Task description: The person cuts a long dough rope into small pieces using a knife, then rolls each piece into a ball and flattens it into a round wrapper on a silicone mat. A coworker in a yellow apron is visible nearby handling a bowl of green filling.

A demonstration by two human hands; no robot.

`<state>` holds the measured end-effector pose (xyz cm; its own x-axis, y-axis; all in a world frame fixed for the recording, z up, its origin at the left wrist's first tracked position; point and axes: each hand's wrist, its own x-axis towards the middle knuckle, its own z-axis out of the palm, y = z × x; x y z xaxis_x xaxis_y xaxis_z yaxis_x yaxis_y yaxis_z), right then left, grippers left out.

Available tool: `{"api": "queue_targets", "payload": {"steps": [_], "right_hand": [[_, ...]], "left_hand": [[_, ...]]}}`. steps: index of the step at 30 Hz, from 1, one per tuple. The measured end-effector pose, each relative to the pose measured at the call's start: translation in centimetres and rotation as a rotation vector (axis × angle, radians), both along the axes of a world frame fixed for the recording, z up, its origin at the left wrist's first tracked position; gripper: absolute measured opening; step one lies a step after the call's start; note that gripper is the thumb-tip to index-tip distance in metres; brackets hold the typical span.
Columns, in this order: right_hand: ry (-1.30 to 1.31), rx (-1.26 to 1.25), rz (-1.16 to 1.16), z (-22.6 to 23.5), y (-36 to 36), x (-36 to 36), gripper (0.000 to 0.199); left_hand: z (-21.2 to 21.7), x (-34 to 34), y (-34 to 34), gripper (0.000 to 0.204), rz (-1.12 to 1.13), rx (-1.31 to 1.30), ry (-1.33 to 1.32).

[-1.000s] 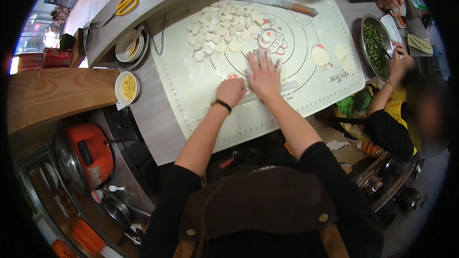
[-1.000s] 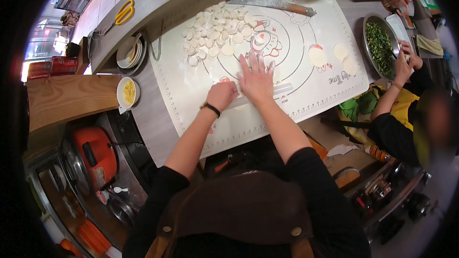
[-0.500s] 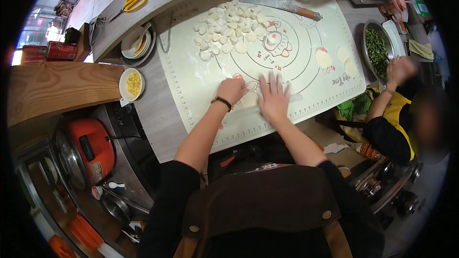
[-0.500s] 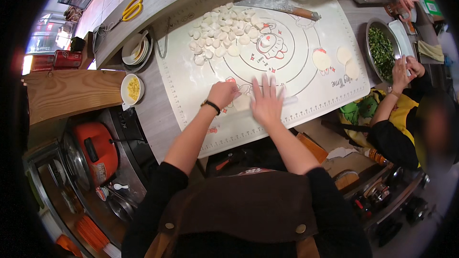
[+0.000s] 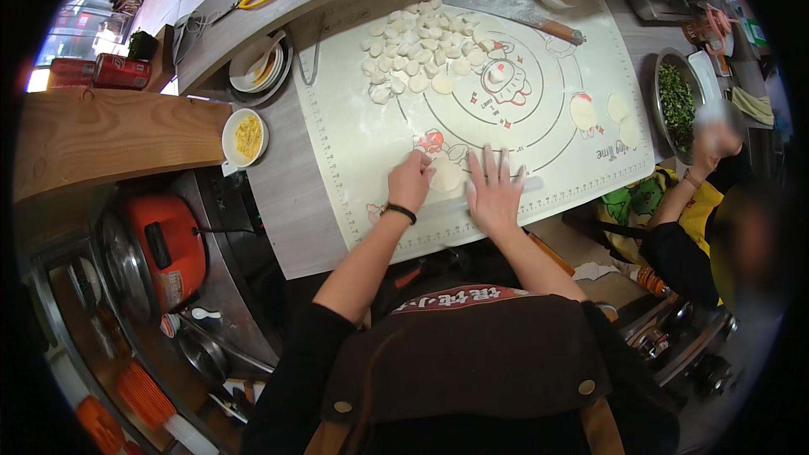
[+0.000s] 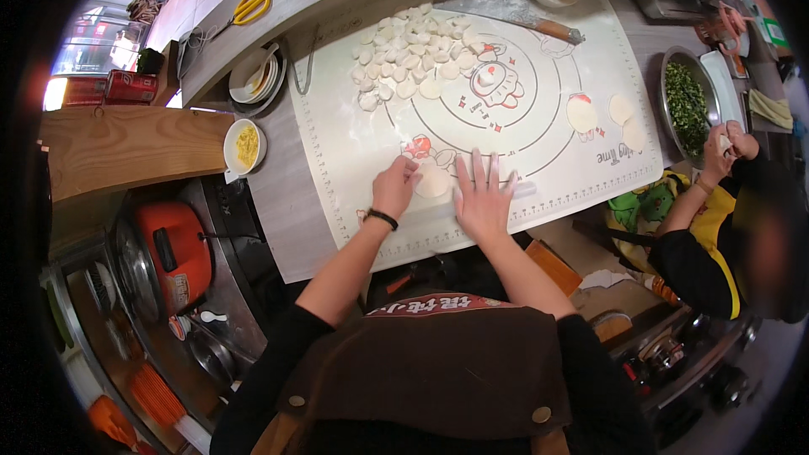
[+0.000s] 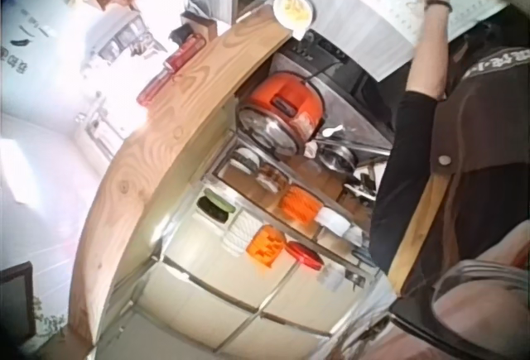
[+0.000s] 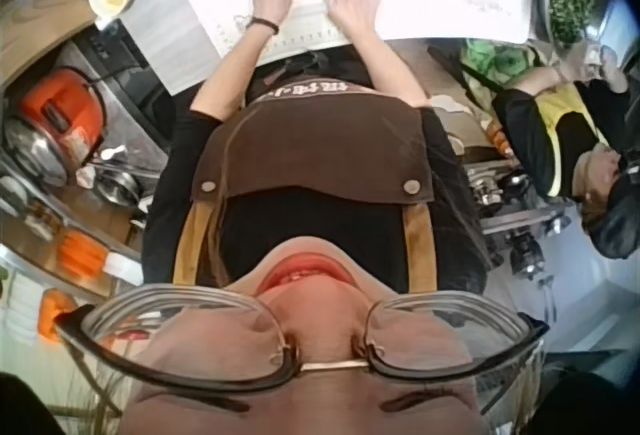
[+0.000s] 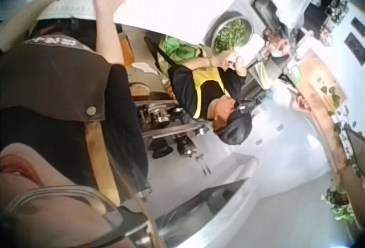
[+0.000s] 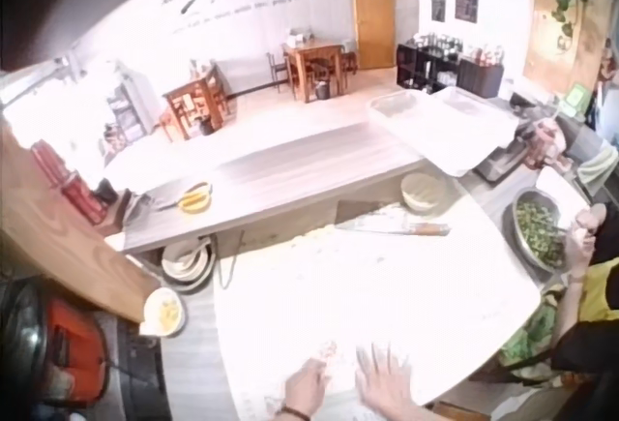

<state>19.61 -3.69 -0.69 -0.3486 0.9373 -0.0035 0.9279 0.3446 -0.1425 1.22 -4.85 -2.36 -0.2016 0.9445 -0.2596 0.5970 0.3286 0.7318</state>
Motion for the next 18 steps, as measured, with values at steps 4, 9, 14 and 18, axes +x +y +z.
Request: {"api": "queue_targets", "payload": {"steps": [4,9,14,18], "right_hand": [[0.088,0.059,0.005,0.2,6.9,-3.6,0.063],[0.127,0.007,-0.003,-0.3,3.0,-2.5,0.062],[0.018,-0.042,-0.020,0.2,0.9,-1.7,0.061],[0.107,0.075,-0.004,-0.1,8.4,-5.0,0.063]], "left_hand": [[1.2,1.3,0.6,0.027,-0.101,0.133,0.212],[2.7,-1.2,4.4,0.020,-0.339,-0.059,0.241],[-0.4,-0.5,-1.1,0.027,0.045,0.045,-0.043],[2.2,-0.7,3.6,0.025,-0.245,0.002,0.223]]}}
